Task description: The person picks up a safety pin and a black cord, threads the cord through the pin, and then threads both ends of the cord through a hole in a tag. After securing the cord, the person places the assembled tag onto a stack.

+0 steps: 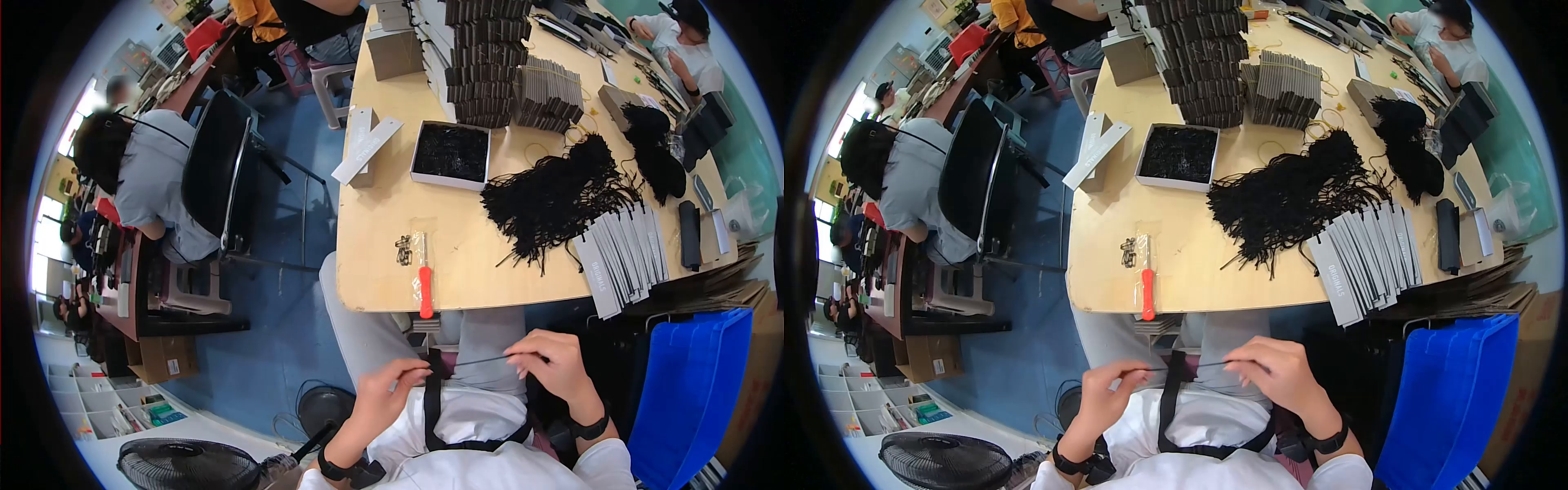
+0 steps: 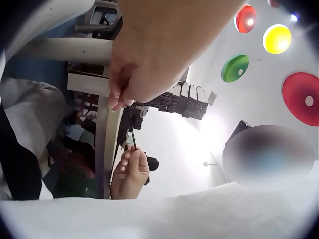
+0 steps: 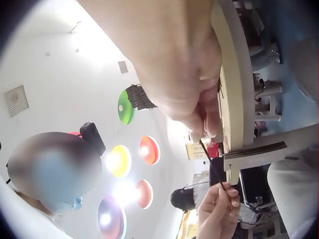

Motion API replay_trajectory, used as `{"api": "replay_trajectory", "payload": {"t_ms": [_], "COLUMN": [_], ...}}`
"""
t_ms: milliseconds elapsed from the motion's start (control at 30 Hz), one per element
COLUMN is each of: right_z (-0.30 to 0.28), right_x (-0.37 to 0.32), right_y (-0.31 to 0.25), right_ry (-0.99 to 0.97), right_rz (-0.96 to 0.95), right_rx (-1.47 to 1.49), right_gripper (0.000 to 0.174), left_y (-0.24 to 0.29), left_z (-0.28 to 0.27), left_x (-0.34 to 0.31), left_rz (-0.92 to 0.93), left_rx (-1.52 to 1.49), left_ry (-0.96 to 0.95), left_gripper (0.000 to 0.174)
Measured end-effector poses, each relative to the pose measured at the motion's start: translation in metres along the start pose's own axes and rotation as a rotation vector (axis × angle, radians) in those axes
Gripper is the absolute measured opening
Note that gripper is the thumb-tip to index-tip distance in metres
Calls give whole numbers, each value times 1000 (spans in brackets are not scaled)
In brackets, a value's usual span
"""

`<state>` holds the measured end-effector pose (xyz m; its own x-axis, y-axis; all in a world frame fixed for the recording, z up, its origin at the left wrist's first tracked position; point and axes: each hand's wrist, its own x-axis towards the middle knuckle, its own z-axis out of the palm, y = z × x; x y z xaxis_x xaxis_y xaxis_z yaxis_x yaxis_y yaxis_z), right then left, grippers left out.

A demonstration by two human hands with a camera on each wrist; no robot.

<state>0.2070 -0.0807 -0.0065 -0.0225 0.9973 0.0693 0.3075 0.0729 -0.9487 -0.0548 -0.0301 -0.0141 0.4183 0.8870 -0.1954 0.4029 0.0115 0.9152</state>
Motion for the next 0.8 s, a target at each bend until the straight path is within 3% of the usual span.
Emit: {"api": "replay_trajectory", "payload": {"t_ms": [133, 200, 433, 533, 600, 667, 800], "right_z": [7, 10, 25, 42, 54, 65, 74], "right_x": [0, -1, -4, -6, -6, -7, -9], "right_y": [10, 18, 62, 97, 107, 116, 121], "right_ry": [113, 193, 288, 241, 175, 76, 62], "right_rz": [97, 169, 318, 418, 447, 476, 485], "right_rx": [90, 143, 237, 240, 238, 250, 307], "right_gripper": [6, 4, 5, 12, 12, 11, 11], "left_y": [-9, -12, -19, -23, -24, -18, -19], "left_z": [1, 9, 20, 20, 21, 19, 20], "left_x": [3, 6, 15, 19, 26, 31, 32], "left_rz": [16, 46, 134, 260, 441, 474, 478], "left_rx": [17, -148, -119, 98, 298, 337, 399], "left_ry": [45, 113, 126, 213, 470, 481, 482], "left_gripper": [8, 8, 12, 17, 20, 20, 21]}}
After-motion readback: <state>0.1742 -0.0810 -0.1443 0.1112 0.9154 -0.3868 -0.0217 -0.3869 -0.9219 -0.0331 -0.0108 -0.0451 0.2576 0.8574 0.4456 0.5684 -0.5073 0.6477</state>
